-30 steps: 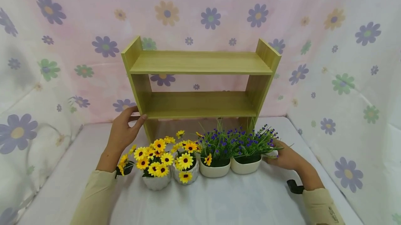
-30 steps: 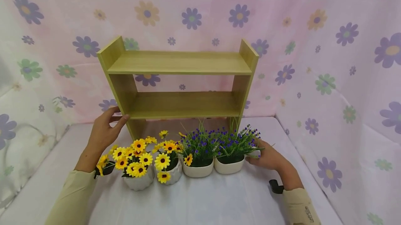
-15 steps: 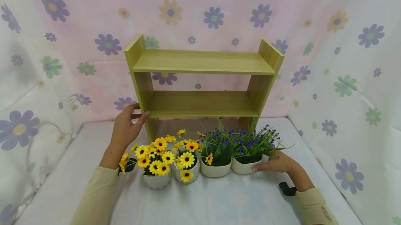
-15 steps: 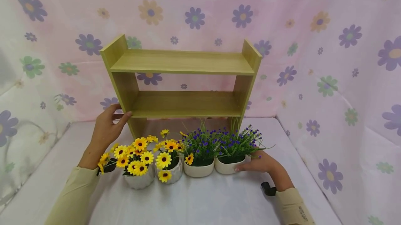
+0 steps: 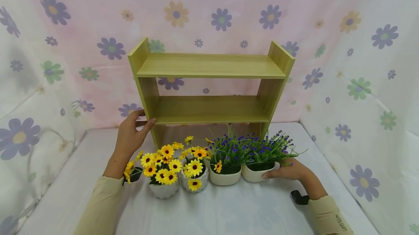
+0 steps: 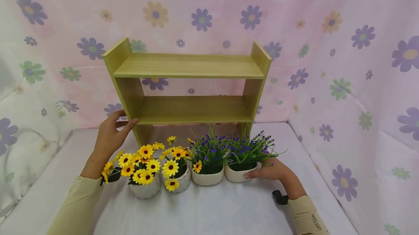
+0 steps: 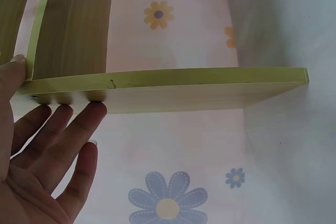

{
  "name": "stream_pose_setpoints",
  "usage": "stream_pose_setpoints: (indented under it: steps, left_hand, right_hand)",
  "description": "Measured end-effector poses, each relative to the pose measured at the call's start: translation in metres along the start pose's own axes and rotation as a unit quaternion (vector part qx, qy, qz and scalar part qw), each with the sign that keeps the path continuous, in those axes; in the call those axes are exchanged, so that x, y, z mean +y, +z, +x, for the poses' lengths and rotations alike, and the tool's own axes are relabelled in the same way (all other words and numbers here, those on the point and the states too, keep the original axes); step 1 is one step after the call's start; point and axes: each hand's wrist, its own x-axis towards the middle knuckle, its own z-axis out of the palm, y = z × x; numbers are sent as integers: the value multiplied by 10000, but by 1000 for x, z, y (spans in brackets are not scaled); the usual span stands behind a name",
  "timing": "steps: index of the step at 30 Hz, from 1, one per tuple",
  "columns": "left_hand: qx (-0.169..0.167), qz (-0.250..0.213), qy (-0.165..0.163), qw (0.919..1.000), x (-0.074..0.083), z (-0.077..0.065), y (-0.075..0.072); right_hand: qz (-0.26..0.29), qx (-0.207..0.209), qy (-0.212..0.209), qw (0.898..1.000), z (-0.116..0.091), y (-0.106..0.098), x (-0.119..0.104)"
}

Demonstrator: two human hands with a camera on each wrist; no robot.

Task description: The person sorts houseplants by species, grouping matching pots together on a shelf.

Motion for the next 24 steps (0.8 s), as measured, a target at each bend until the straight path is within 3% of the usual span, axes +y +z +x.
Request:
stream_pose_setpoints:
  steps: [17, 24]
  left_hand:
    - [-17, -144, -131, 9998, 0, -1, 0]
    - [-61, -161, -239, 9996, 3, -1, 0]
  right_hand:
    - [-133, -206, 1067, 9940, -9, -28, -9]
    - [244, -170, 905, 9954, -7, -38, -20]
